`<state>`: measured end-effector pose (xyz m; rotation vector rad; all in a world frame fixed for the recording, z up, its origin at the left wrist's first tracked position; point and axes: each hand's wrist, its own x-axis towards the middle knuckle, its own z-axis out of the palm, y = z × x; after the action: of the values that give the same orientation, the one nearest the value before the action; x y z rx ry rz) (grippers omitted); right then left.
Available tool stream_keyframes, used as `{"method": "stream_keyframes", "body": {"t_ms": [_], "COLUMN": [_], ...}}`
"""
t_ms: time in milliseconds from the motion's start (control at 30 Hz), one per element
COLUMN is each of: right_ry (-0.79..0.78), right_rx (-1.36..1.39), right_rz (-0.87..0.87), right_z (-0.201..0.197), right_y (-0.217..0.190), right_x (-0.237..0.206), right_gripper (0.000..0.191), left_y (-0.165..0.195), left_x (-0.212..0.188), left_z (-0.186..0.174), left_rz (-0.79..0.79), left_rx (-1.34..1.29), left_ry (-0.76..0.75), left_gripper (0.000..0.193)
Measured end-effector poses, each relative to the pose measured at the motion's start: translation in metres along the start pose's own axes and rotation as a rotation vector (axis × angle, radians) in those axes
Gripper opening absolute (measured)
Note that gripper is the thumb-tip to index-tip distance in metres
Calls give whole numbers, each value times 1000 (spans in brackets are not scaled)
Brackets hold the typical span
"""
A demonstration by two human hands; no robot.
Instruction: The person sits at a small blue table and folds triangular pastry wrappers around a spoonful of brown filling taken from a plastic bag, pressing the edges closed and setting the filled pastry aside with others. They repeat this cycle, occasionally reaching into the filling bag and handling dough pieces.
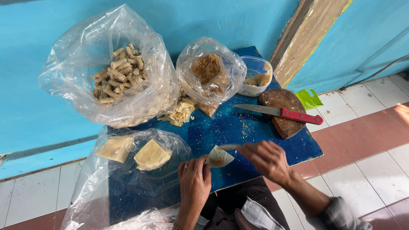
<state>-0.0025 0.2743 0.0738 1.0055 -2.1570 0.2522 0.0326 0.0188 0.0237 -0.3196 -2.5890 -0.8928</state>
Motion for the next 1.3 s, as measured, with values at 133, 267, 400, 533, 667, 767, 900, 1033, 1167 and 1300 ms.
{"method": "stream_keyframes", "body": {"t_ms": [133, 267, 400, 533, 667, 767, 900, 1033, 1167, 1300], "right_ry": [-51, -198, -150, 53, -251, -382, -403, -389, -387, -322], "right_rx": [-91, -256, -235, -133, 180, 195, 290, 352, 413, 400], "right_rz": [204, 226, 159, 251, 484, 651, 749, 742, 772, 629], "right_z": [33, 118, 162, 112, 30, 16, 18, 17, 20, 29], "right_y": [50, 104, 120, 81, -7, -44, -56, -56, -63, -68], "right_x": [52, 137, 189, 169, 78, 41, 28, 31, 34, 37], "right_gripper": [49, 31, 45, 42, 14, 21, 18, 12, 17, 29], "left_y": [-1, -5, -8, -9, -8, -3, 7, 12, 10, 1], "left_x": [6, 8, 9, 9, 9, 6, 5, 5, 8, 11], "left_z": [-1, -5, -8, -11, -11, -11, -9, -11, -9, -7], "left_rz": [26, 19, -16, -10, -9, -22, -1, 36, 47, 86], "left_rx": [-19, -79, -149, -136, -63, -37, -11, -2, -23, -66], "left_ry": [28, 19, 29, 47, 67, 45, 56, 52, 20, -23], "left_gripper": [36, 32, 29, 24, 15, 12, 13, 14, 16, 30]}}
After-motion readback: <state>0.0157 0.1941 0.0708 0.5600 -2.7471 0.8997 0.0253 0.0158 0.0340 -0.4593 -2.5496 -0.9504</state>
